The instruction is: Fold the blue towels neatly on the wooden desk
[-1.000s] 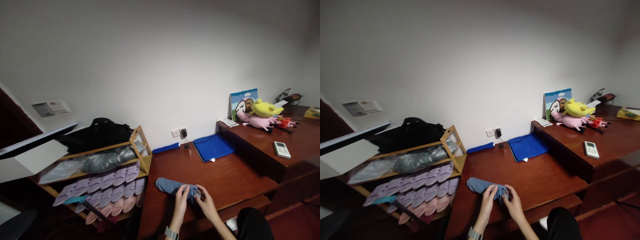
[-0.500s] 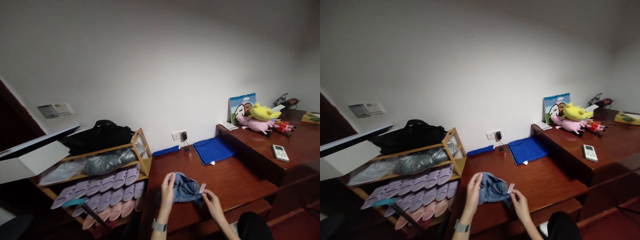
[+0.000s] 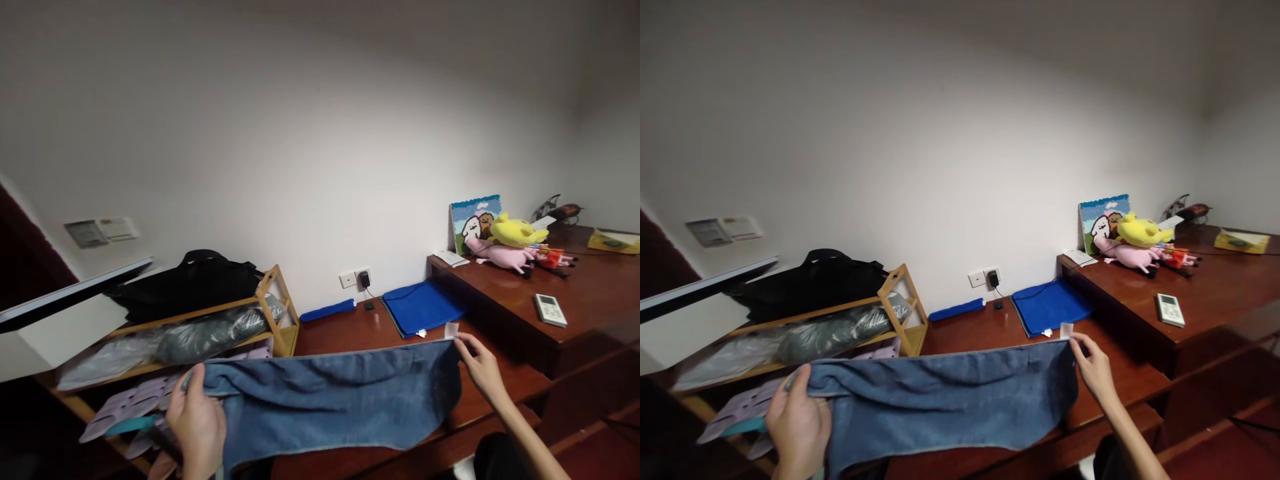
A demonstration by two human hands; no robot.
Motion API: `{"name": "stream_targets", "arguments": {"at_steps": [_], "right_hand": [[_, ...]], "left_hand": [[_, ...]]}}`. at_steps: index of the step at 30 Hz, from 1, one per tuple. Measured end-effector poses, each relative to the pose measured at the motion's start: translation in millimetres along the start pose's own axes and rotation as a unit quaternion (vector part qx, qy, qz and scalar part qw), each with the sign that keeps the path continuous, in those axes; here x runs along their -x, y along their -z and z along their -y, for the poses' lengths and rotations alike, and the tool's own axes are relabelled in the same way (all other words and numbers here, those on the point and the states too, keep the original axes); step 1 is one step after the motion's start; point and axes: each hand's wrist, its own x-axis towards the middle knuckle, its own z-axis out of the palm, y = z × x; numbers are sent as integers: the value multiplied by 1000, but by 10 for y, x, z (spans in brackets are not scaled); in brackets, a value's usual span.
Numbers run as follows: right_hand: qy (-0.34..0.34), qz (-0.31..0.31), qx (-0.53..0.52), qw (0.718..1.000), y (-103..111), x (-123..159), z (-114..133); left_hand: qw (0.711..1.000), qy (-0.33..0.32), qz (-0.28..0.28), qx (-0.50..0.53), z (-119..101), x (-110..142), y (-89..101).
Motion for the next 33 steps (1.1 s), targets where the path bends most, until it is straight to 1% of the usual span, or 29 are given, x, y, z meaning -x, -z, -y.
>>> {"name": "stream_targets", "arguments": {"at_steps": [4, 5, 7, 8, 9, 10, 11, 13, 15, 16, 18, 20, 22, 24, 26, 27, 28, 29, 30, 31, 32, 33], "right_hand": [[16, 6, 16, 1000, 134, -17, 211], [21, 10, 16, 1000, 158, -20, 267], [39, 14, 14, 999, 190, -28, 393], [55, 15, 12, 998, 195, -32, 465], [78, 19, 11, 997, 189, -34, 547], [104, 27, 11, 994, 168, -31, 638], [133, 43, 12, 990, 133, -21, 737], [195, 93, 14, 976, 17, 23, 948], [257, 145, 10, 955, -147, 93, 1152], [286, 166, 7, 944, -238, 133, 1241], [338, 197, 2, 920, -420, 206, 1380], [371, 204, 0, 906, -578, 250, 1457], [379, 183, -4, 907, -692, 257, 1479], [359, 145, -11, 922, -751, 249, 1467], [323, 93, -17, 942, -752, 273, 1446], [300, 59, -21, 952, -737, 312, 1437], [279, 23, -26, 960, -714, 372, 1430], [261, -6, -33, 965, -689, 455, 1424], [247, -20, -41, 968, -666, 558, 1420], [239, -11, -48, 970, -649, 673, 1417], [233, 18, -53, 971, -642, 794, 1413], [228, 57, -57, 970, -646, 910, 1410]], "left_hand": [[998, -40, 27, -40, 47, 55, -35], [998, -40, 36, -42, 54, 81, -55], [997, -18, 64, -50, 55, 165, -96], [993, -6, 96, -62, 50, 235, -122], [987, 5, 145, -74, 41, 332, -156], [974, 11, 208, -83, 31, 461, -201], [955, 16, 281, -91, 20, 620, -261], [898, 29, 429, -92, 0, 1013, -433], [841, 55, 529, -100, -8, 1430, -657], [816, 70, 565, -101, -5, 1616, -773], [775, 70, 623, -83, 11, 1894, -972], [743, 41, 666, -54, 31, 2038, -1086], [721, 5, 692, -41, 49, 2084, -1113], [714, -19, 697, -54, 68, 2086, -1093], [716, -31, 694, -69, 88, 2080, -1077], [723, -33, 686, -72, 98, 2080, -1080], [737, -30, 671, -72, 106, 2084, -1091], [757, -23, 649, -71, 112, 2092, -1109], [781, -13, 621, -70, 112, 2104, -1131], [803, -1, 592, -71, 107, 2123, -1155], [819, 12, 570, -72, 94, 2148, -1179], [827, 24, 558, -71, 74, 2179, -1199]]}}
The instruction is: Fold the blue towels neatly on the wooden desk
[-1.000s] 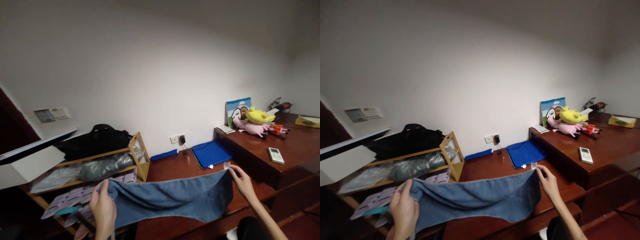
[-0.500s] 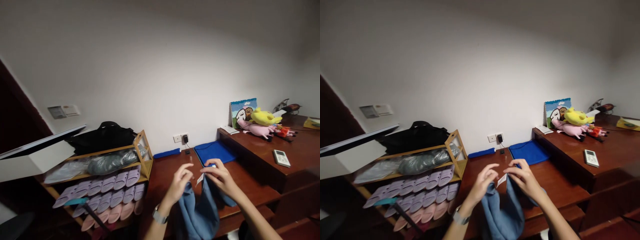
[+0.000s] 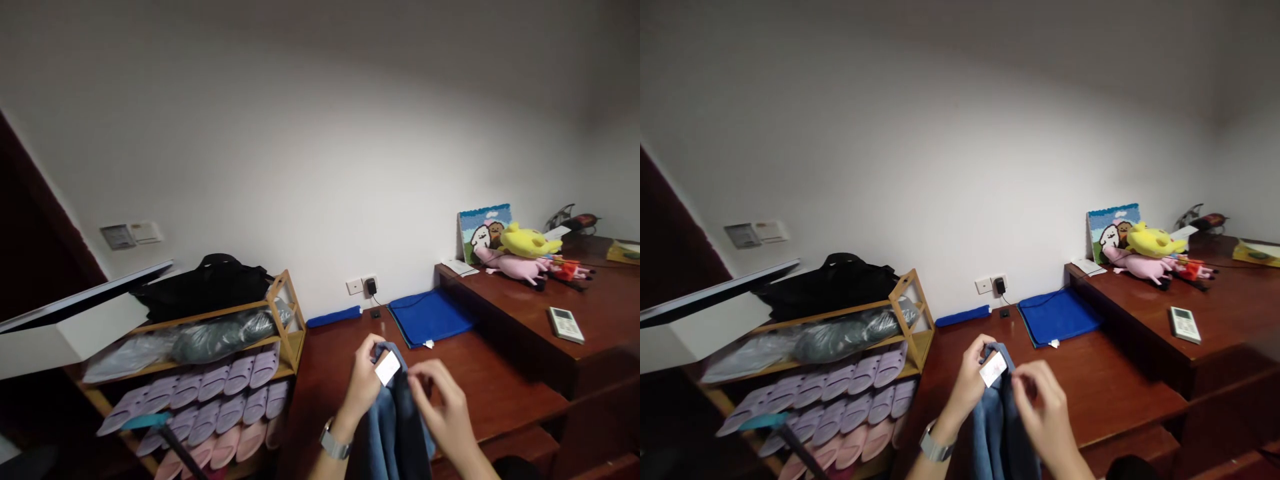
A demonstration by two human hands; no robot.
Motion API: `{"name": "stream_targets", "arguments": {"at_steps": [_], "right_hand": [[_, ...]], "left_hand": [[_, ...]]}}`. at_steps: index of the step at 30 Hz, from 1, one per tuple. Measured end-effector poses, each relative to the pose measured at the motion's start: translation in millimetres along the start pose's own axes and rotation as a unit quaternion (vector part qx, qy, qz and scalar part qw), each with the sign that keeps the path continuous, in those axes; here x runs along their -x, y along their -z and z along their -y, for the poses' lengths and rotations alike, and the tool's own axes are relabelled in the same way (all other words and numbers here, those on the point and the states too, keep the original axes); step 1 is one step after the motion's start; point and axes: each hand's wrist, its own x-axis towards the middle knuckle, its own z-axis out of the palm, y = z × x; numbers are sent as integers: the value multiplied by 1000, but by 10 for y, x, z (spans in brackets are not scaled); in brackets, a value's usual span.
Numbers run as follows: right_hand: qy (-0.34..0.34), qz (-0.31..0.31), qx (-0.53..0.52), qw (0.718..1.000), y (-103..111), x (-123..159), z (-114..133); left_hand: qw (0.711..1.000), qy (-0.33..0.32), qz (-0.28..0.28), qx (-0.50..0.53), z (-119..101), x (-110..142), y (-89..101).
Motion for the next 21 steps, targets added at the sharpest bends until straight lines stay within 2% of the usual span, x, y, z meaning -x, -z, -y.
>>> {"name": "stream_targets", "arguments": {"at_steps": [3, 8, 10, 13, 15, 17, 20, 21], "right_hand": [[-55, 75, -26, 995, -100, 215, 79], [-170, 93, -90, 977, -219, 227, 13], [-185, 101, -106, 972, -218, 189, -12], [-173, 126, -102, 972, -132, 101, -2], [-151, 157, -74, 973, 23, -7, 18], [-137, 224, -39, 964, 281, -166, 23], [-143, 337, -2, 930, 838, -445, -47], [-146, 352, 13, 925, 1047, -532, -97]], "left_hand": [[998, 38, 10, 40, -104, 25, -104], [984, 123, 16, 129, -214, 120, -151], [983, 125, 8, 137, -192, 140, -125], [987, 105, -9, 123, -114, 117, -33], [988, 110, -4, 110, -53, 58, 98], [989, 117, -10, 89, 2, -30, 319], [991, 94, -89, 44, 63, -157, 819], [988, 86, -121, 30, 76, -180, 1017]]}}
